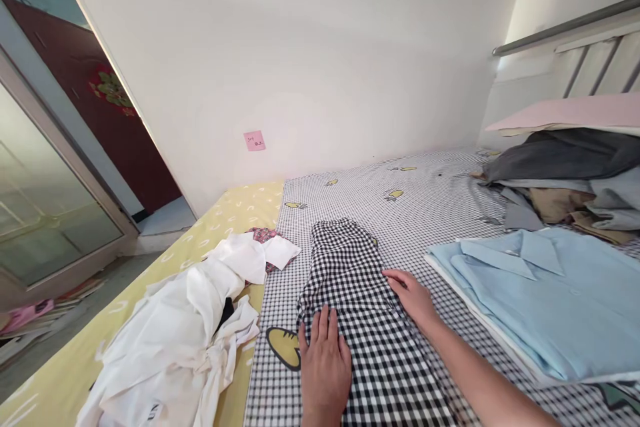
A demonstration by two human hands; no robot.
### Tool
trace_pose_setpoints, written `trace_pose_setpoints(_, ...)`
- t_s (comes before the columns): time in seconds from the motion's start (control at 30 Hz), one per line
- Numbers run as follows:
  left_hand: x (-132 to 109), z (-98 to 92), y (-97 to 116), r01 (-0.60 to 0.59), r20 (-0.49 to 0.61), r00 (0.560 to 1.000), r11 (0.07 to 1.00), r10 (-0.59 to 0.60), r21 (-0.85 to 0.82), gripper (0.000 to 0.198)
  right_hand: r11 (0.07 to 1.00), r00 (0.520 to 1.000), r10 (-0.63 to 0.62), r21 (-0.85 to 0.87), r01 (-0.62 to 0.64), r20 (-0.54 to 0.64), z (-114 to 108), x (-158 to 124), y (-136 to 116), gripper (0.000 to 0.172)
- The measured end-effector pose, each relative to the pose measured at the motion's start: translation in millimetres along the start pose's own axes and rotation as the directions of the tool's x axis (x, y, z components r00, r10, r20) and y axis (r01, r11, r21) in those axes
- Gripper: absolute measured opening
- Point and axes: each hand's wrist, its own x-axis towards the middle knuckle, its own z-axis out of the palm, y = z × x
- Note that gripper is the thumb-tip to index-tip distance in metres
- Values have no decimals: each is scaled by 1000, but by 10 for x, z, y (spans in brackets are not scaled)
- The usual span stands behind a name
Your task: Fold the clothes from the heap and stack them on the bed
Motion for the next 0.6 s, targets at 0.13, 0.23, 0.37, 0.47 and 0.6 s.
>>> trace_pose_setpoints(0.13,1,-49,24,-10,-21,1000,1000,10,-11,55,996,996,-71,-57,68,-54,-122,-215,-48,42)
trace_pose_setpoints(0.23,11,-91,46,0,-6,1000,1000,0,-22,55,916,973,-228,-334,222,20,-177,-537,-144,44)
trace_pose_setpoints(0.37,21,-132,66,2,3,1000,1000,-2,-31,55,787,903,-230,-476,391,361,-159,-843,-235,51)
trace_pose_setpoints(0.47,22,-157,74,1,17,1000,1000,0,-16,55,779,889,-123,-512,362,441,-146,-870,-275,58)
trace_pose_setpoints(0.6,22,-185,90,-2,32,999,1000,1,17,55,778,893,-93,-528,342,441,-143,-827,-305,61)
